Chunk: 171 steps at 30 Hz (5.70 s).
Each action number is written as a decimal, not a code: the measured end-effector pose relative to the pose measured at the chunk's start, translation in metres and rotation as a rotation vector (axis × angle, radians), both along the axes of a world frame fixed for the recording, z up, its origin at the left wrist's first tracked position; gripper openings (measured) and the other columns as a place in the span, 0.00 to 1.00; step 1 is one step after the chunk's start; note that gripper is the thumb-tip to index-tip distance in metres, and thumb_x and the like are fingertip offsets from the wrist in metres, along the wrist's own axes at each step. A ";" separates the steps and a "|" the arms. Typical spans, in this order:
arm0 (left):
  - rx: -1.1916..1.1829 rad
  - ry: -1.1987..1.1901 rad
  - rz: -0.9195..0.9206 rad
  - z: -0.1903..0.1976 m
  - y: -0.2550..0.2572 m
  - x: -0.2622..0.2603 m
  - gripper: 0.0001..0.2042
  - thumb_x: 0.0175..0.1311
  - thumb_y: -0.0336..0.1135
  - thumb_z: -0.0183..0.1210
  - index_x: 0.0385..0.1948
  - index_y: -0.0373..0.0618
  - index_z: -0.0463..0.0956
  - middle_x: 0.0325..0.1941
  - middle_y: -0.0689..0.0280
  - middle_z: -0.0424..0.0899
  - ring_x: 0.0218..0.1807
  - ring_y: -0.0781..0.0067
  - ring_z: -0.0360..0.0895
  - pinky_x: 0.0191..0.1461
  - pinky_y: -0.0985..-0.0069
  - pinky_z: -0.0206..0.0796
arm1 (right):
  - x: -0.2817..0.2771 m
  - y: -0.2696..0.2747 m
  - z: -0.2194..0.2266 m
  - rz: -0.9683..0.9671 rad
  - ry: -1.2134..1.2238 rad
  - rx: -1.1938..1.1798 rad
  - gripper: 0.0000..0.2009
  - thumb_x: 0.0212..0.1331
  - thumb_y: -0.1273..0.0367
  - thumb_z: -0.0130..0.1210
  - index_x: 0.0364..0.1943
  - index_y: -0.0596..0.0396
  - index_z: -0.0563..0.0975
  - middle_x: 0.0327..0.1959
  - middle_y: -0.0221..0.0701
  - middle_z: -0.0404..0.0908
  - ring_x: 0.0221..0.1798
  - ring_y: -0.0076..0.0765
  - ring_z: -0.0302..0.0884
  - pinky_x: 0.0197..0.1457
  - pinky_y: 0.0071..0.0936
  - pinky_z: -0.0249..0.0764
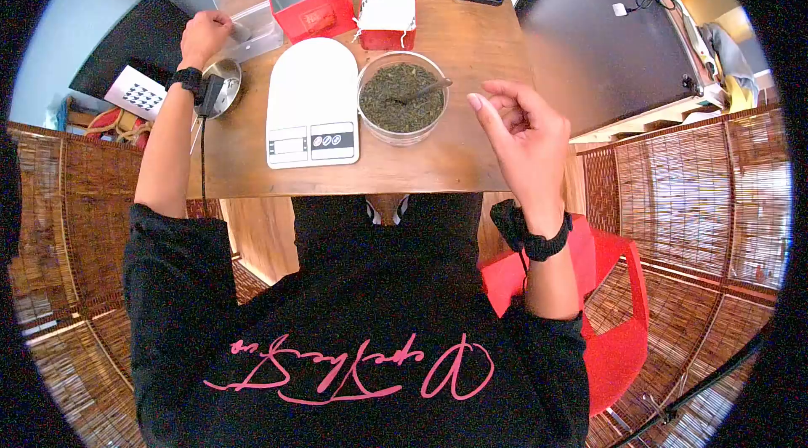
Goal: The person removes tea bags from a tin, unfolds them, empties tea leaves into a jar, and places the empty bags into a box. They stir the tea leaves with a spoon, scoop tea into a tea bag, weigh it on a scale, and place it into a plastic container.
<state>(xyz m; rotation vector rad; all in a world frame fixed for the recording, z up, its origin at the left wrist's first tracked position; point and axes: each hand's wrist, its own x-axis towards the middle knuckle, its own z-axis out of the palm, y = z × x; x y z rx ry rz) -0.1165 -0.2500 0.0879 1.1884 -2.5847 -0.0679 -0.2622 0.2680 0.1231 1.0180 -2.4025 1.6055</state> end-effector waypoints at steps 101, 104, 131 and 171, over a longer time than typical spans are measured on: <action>1.010 0.554 -0.518 0.022 0.321 0.067 0.02 0.63 0.26 0.67 0.31 0.38 0.85 0.22 0.74 0.82 0.22 0.92 0.69 0.26 0.86 0.59 | 0.067 -0.027 -0.010 0.434 -0.356 0.151 0.05 0.64 0.72 0.65 0.38 0.59 0.82 0.24 0.28 0.82 0.23 0.17 0.73 0.27 0.22 0.69; 1.098 0.638 -0.463 0.017 0.322 0.066 0.03 0.63 0.26 0.67 0.30 0.39 0.84 0.23 0.76 0.82 0.24 0.93 0.68 0.26 0.87 0.57 | 0.070 -0.029 -0.013 0.449 -0.400 0.097 0.05 0.65 0.72 0.65 0.38 0.59 0.83 0.24 0.26 0.81 0.23 0.16 0.72 0.27 0.21 0.68; 0.964 0.693 -0.403 0.009 0.328 0.062 0.05 0.64 0.28 0.66 0.28 0.37 0.84 0.20 0.74 0.81 0.23 0.93 0.70 0.26 0.86 0.59 | 0.072 -0.038 -0.008 0.370 -0.273 0.006 0.10 0.59 0.77 0.66 0.44 0.57 0.84 0.30 0.29 0.87 0.21 0.13 0.71 0.25 0.18 0.67; 0.819 0.418 -0.425 0.030 0.331 0.057 0.06 0.58 0.30 0.66 0.32 0.39 0.81 0.22 0.64 0.85 0.22 0.77 0.82 0.28 0.77 0.72 | 0.073 -0.038 0.003 0.331 -0.157 0.226 0.05 0.51 0.70 0.68 0.28 0.54 0.83 0.21 0.31 0.83 0.20 0.28 0.81 0.27 0.26 0.76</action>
